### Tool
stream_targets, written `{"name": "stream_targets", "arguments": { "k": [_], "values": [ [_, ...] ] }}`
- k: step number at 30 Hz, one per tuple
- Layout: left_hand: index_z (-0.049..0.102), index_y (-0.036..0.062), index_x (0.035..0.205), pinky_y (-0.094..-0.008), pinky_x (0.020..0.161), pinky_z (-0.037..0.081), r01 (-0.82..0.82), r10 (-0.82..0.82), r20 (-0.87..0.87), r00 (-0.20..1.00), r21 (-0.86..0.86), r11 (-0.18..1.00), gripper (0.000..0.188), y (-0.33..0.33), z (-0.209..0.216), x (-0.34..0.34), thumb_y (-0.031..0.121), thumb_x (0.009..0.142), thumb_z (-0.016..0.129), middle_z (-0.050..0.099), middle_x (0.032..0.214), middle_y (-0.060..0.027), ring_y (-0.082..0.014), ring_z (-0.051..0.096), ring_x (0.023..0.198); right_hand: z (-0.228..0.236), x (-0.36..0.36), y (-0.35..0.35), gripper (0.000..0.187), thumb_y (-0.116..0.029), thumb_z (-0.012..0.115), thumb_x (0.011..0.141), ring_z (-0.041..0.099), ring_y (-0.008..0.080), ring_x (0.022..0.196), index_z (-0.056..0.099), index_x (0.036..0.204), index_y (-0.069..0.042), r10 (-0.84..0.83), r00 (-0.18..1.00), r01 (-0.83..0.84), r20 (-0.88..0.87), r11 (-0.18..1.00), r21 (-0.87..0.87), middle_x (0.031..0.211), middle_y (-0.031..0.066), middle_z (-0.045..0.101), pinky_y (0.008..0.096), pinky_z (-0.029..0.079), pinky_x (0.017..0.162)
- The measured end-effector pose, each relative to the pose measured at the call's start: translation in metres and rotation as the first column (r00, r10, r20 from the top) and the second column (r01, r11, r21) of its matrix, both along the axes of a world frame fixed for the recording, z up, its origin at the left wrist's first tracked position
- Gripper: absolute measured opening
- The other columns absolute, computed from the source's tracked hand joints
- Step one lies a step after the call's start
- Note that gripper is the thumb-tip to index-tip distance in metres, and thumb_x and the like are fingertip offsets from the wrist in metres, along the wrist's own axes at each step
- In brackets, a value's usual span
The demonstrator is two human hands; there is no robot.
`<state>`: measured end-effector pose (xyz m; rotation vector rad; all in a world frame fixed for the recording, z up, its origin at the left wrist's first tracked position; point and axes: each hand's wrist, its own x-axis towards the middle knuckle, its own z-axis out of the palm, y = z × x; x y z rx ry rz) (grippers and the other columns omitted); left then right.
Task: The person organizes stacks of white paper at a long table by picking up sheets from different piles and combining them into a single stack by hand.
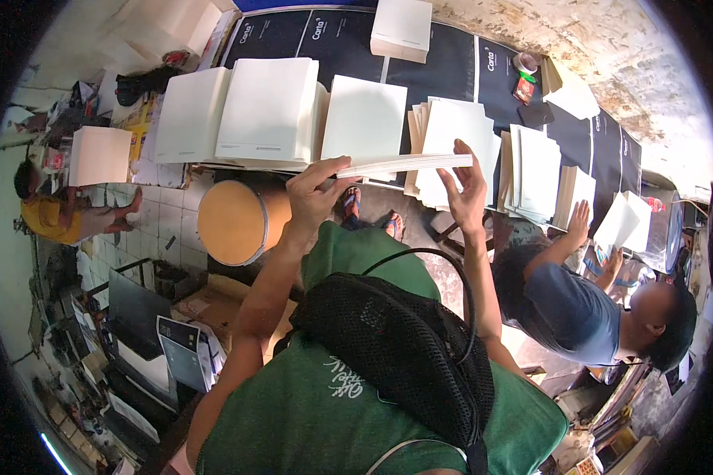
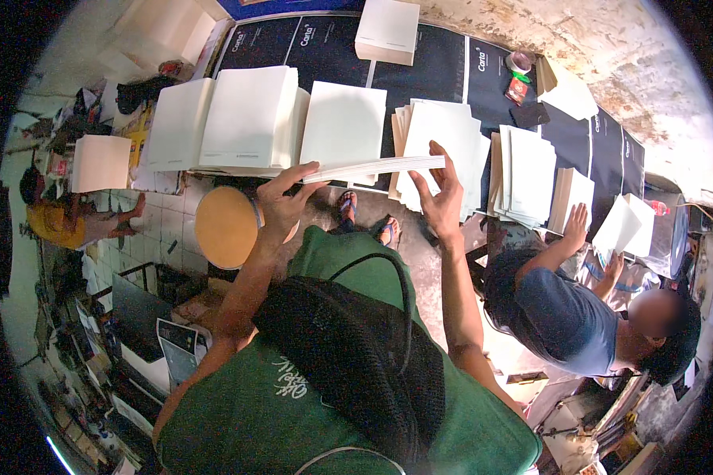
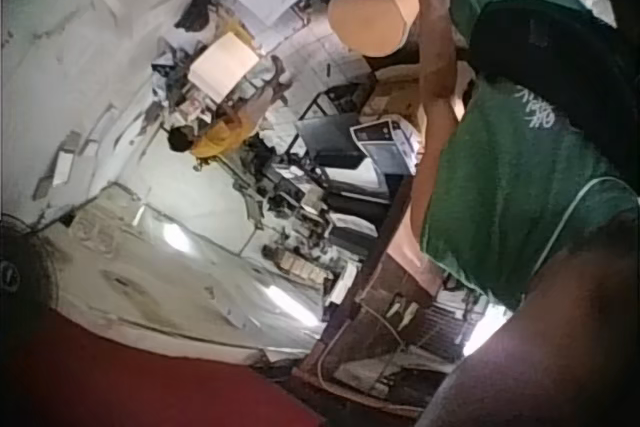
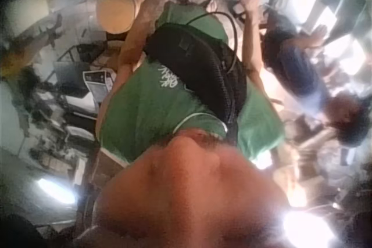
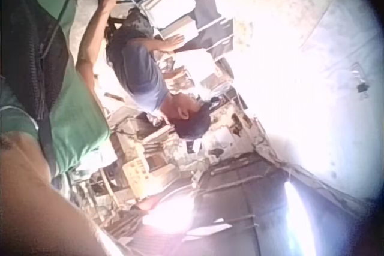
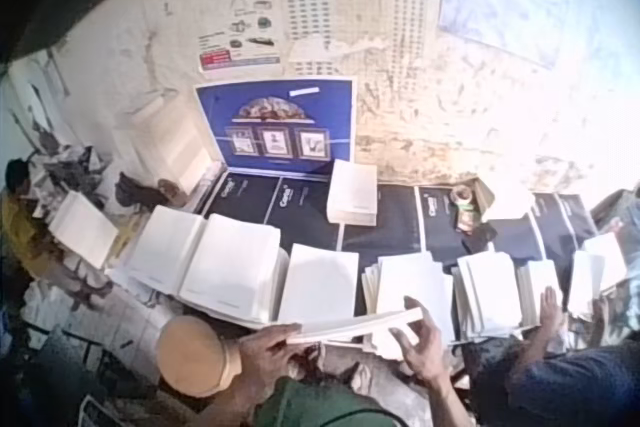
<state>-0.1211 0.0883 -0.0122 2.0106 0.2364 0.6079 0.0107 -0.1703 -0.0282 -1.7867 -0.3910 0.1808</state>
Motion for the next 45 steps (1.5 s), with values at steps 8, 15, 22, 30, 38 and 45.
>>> {"name": "stream_targets", "arguments": {
  "k": [8,15,22,30,38,45],
  "values": [
    [0.069,0.003,0.101,-0.0363,0.088,0.056,0.139,-0.134,-0.038,0.99,0.17,0.976,0.031,0.005,0.019,0.009,0.011,0.076,0.085,0.072,0.107,-0.011,-0.0223,0.069,0.102,-0.003,0.001,-0.004,0.062,-0.011,0.072,0.092,0.051,0.0273,0.133,0.043,0.145,0.003,-0.005,1.0,0.005,-0.019,1.0,-0.001,0.144,0.022,0.051,0.0412,0.044,0.111],
    [0.058,-0.003,0.113,-0.0427,0.089,0.05,0.468,-0.213,-0.434,0.875,0.645,0.604,0.032,-0.035,0.042,0.053,0.013,0.086,0.062,0.065,0.108,-0.0171,-0.0298,0.062,0.105,-0.005,0.002,-0.004,0.059,-0.01,0.072,0.092,0.056,0.0259,0.127,0.044,0.143,0.004,0.031,0.999,-0.029,-0.038,0.998,0.048,0.144,0.0202,0.051,0.0397,0.045,0.108],
    [0.06,0.0006,0.107,-0.0438,0.082,0.055,0.379,-0.161,-0.353,0.921,0.73,0.569,0.025,-0.04,0.035,0.049,0.014,0.086,0.062,0.07,0.092,-0.0155,-0.0308,0.071,0.087,-0.003,-0.001,0.004,0.054,-0.009,0.07,0.093,0.05,0.0291,0.134,0.047,0.14,0.003,0.042,0.999,-0.042,0.003,0.996,0.081,0.145,0.0213,0.051,0.0445,0.042,0.111],
    [0.068,0.0038,0.109,-0.0387,0.081,0.053,0.142,-0.087,-0.288,0.954,0.174,0.974,0.03,0.111,0.169,-0.059,0.024,0.087,0.074,0.071,0.099,-0.0177,-0.0302,0.07,0.091,0.038,-0.011,-0.013,0.061,-0.01,0.066,0.094,0.043,0.0315,0.141,0.04,0.147,0.005,0.057,0.998,-0.057,0.009,0.996,0.075,0.152,0.0193,0.045,0.046,0.036,0.116],
    [0.056,-0.0004,0.133,-0.0338,0.099,0.045,-0.317,0.357,0.049,0.933,-0.358,0.878,0.049,0.423,0.124,-0.24,0.014,0.089,0.073,0.065,0.121,-0.0055,-0.0156,0.059,0.109,0.047,-0.021,0.022,0.049,-0.015,0.061,0.1,0.049,0.03,0.135,0.048,0.141,0.009,-0.037,0.994,0.048,0.103,0.993,-0.105,0.145,0.0216,0.052,0.0409,0.037,0.114],
    [0.043,-0.0009,0.146,-0.0392,0.113,0.032,-0.383,0.409,-0.053,0.911,-0.478,0.791,0.066,0.62,-0.054,-0.27,0.02,0.09,0.07,0.051,0.144,-0.0124,-0.0232,0.045,0.132,0.072,-0.043,0.113,0.043,-0.013,0.059,0.101,0.05,0.0301,0.134,0.051,0.138,0.008,-0.111,0.988,0.135,0.103,0.955,-0.263,0.142,0.0207,0.054,0.0423,0.039,0.113]
  ]
}}
